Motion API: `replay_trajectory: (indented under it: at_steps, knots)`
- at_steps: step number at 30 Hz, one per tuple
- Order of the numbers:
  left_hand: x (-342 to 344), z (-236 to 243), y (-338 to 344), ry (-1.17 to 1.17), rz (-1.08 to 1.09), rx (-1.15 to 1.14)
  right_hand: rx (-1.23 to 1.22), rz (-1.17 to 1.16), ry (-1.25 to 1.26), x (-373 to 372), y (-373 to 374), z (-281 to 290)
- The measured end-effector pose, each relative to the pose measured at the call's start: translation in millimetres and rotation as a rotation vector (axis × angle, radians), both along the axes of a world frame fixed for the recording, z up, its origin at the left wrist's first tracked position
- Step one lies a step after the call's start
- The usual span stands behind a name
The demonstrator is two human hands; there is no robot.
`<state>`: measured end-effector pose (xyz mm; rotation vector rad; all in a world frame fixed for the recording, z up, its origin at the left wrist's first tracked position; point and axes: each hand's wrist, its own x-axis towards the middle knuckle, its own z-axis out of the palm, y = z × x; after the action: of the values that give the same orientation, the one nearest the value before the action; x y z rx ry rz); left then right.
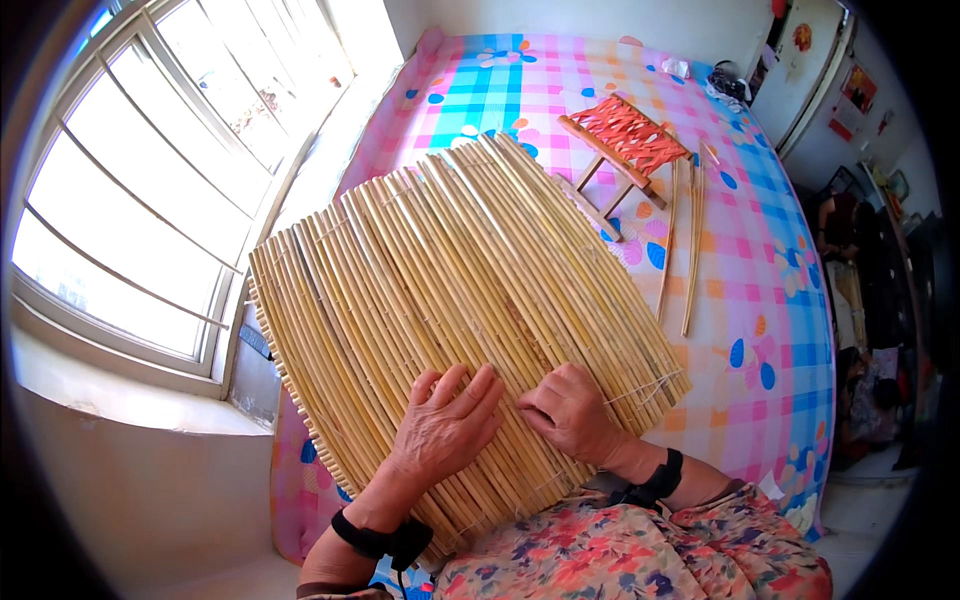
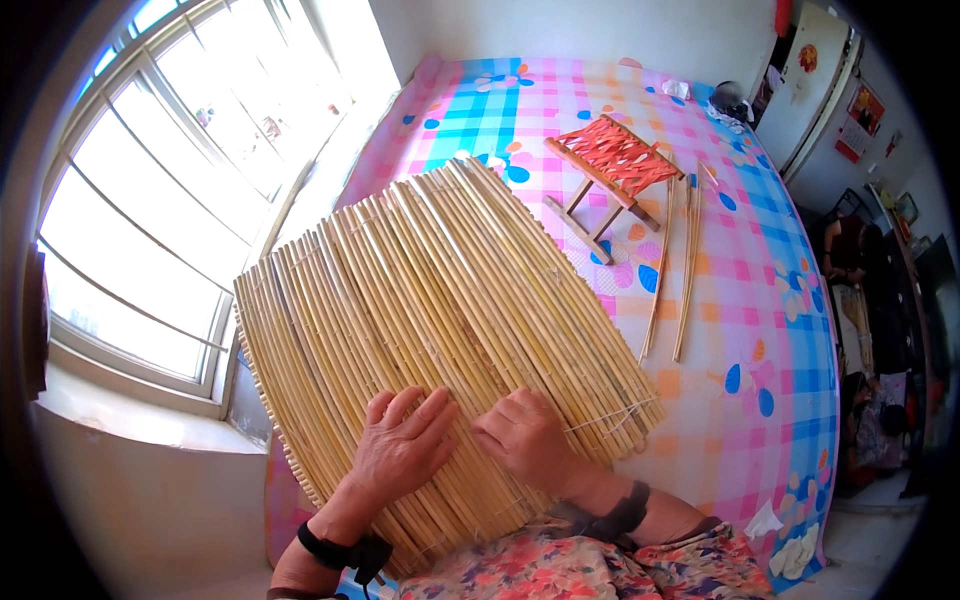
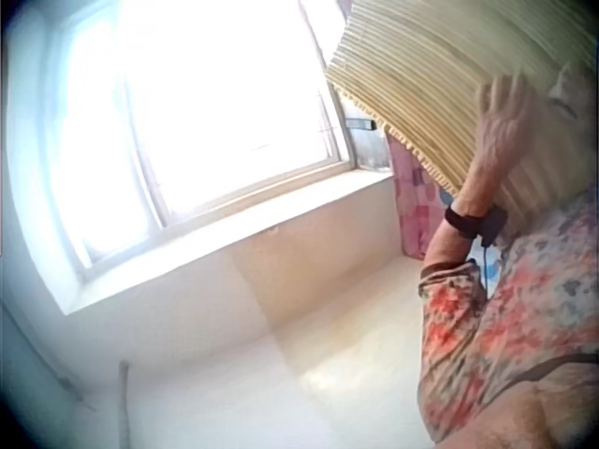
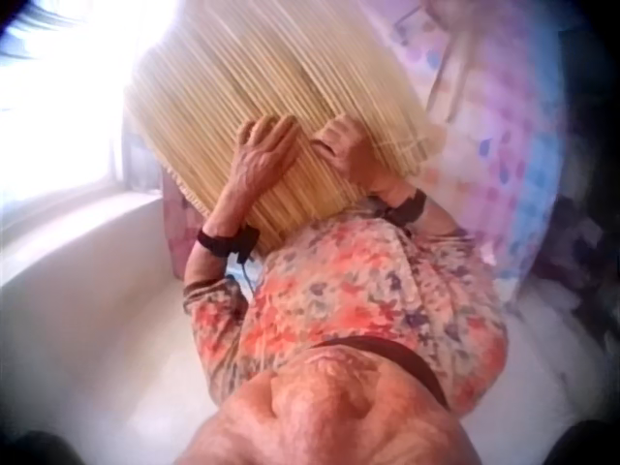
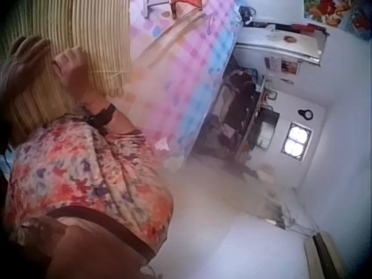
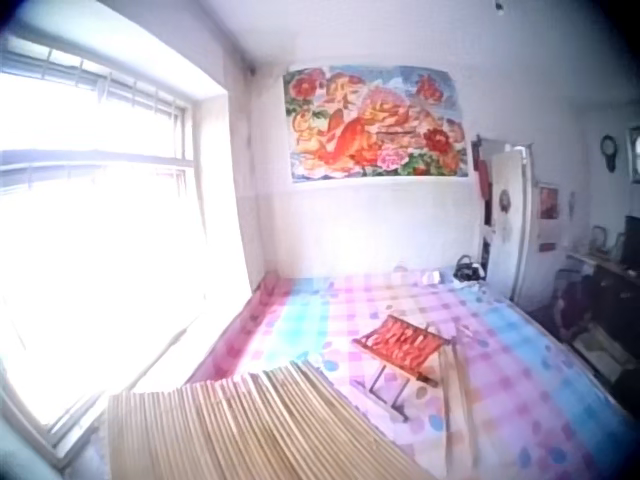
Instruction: The person is weaving a bamboo mat by hand, threading a thin string through multiple bamboo slats to bind them together.
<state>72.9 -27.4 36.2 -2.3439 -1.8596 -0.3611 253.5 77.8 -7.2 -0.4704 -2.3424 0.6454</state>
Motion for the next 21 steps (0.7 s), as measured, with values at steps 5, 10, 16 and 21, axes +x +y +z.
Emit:
replay_trajectory:
  at_steps: [5,10,16,21]
  knots:
    - [1.1,-0.4,-4.6,0.016,0.044,-0.017,-0.124,0.079,0.102,-0.4,2.4,4.5]
    - [2.8,-0.9,1.1,-0.028,0.028,-0.004,-0.295,0.085,0.128,12.3,10.3,12.1]
    - [2.0,0.4,-0.2,-0.025,0.037,0.014,-0.615,-0.021,0.091,43.0,19.7,38.6]
    - [2.4,-0.9,-2.3,-0.010,0.047,0.002,-0.642,-0.068,0.127,76.8,29.1,76.5]
